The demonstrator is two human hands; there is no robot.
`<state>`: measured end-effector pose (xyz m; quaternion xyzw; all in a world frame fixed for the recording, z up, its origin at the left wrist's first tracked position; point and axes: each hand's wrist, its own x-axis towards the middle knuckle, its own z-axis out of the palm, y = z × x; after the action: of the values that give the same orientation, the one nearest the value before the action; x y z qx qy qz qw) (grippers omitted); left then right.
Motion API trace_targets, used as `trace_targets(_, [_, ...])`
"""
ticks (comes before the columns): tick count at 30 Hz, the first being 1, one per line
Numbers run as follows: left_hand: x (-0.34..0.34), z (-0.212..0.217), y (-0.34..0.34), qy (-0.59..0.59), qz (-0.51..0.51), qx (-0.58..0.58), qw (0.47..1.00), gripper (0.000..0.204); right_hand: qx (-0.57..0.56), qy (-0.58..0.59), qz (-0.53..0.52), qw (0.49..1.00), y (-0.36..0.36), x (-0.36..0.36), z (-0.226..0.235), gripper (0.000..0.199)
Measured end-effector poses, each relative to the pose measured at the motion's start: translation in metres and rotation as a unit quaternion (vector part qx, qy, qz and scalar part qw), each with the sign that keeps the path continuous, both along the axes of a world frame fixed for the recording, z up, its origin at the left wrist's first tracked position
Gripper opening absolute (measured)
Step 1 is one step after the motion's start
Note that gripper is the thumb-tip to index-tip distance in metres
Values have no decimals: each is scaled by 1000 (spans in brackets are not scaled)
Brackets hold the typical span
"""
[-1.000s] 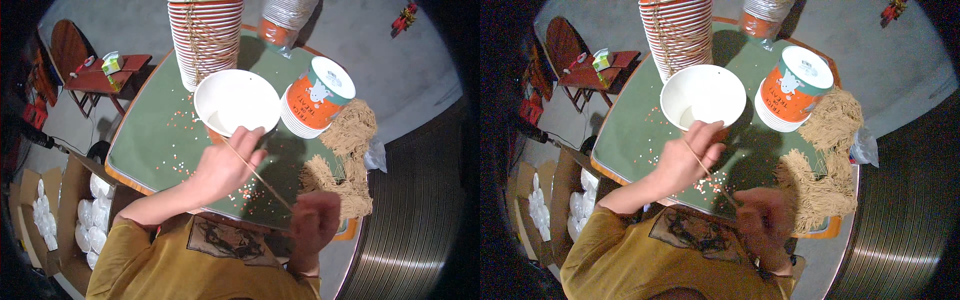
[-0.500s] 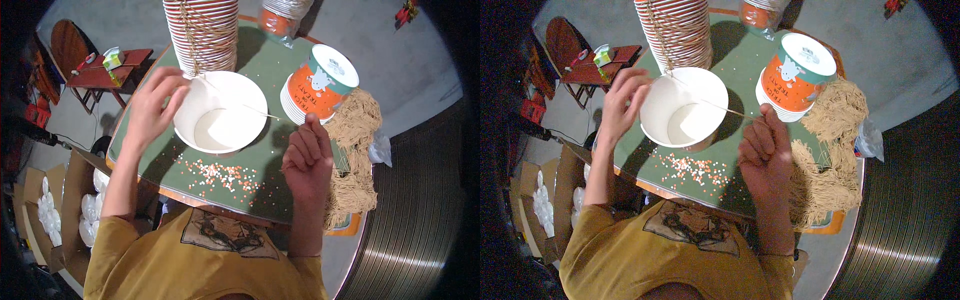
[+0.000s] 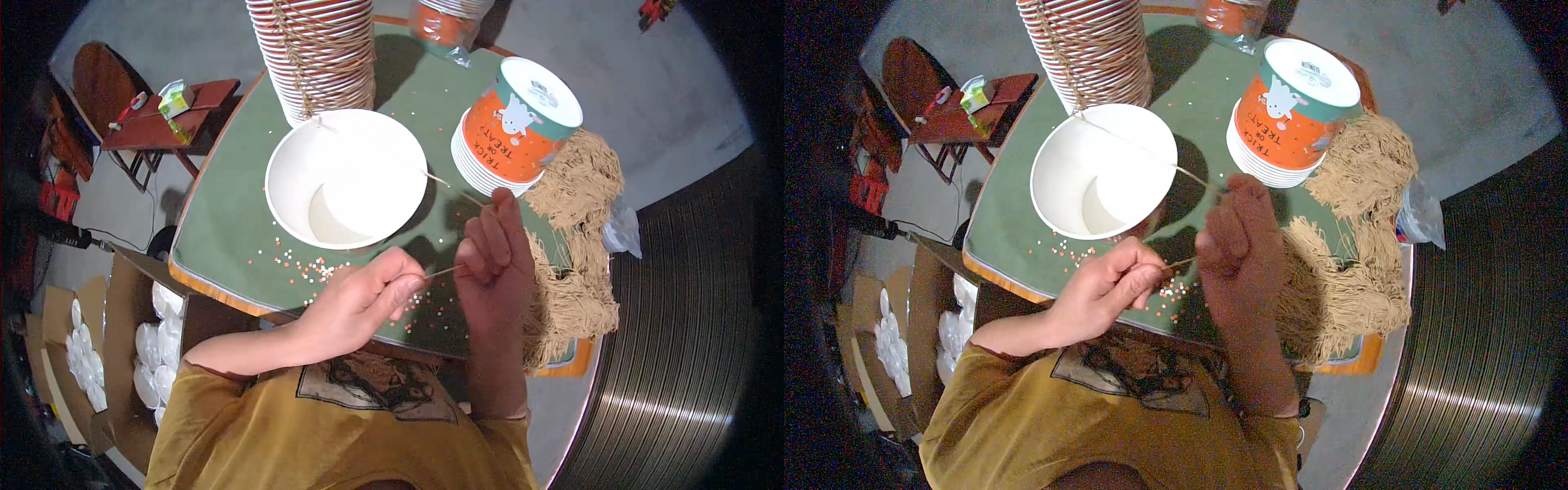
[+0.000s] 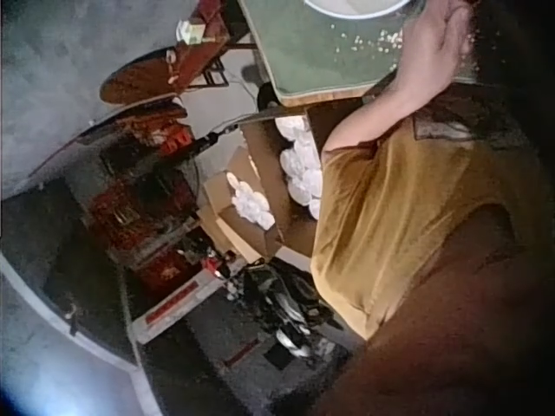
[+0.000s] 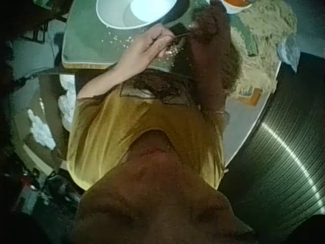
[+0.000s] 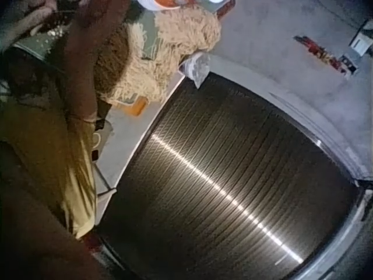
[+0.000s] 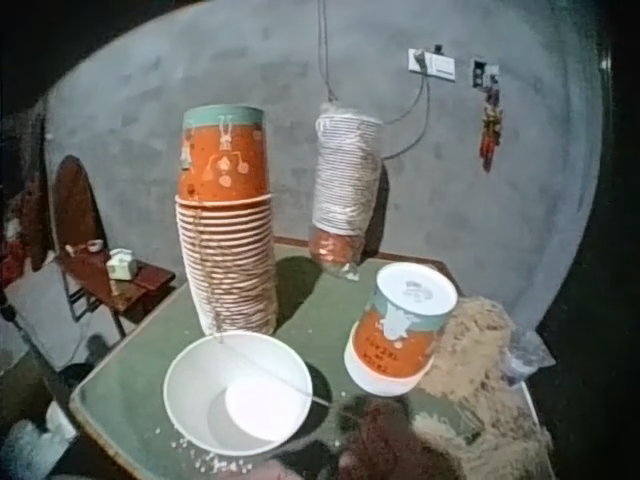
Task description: Attaching elastic handles to paper buckets by threading them through pre-drilled holes.
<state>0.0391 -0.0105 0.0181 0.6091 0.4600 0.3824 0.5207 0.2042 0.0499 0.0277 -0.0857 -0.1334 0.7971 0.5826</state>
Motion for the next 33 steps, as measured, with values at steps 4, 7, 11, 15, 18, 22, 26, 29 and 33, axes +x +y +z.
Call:
trace_targets(4, [-10, -4, -3, 72, 1, 44, 996, 16, 51, -300, -69, 950, 5, 19, -17, 17])
trace_targets(7, [-16, 1, -4, 151, 12, 92, 984, 16, 221, -658, -219, 686, 7, 19, -34, 22])
trace_targets(11, [-19, 8, -2, 230, 11, 169, 958, 11, 291, -670, -90, 676, -24, 10, -13, 32])
trace_targets(15, [-18, 9, -1, 235, 22, 239, 942, 9, 315, -602, -44, 732, -38, -4, -17, 28])
trace_targets(18, [-21, 8, 0, 272, 22, 251, 929, 8, 357, -632, -94, 681, -36, -5, -27, 21])
trace_targets(22, [-24, 6, -3, 262, 37, 259, 929, 6, 335, -618, -93, 706, -40, -10, -34, 15])
trace_targets(26, [-26, 8, -7, 268, 47, 314, 910, 10, 289, -618, -134, 719, -42, -18, -30, 11])
trace_targets(29, [-28, 15, -6, 364, 136, 431, 814, 18, 246, -638, -113, 721, -41, -19, -34, 16])
trace_targets(33, [-39, 8, 8, 406, 113, 392, 818, 24, 190, -661, -98, 719, -34, -26, -30, 11])
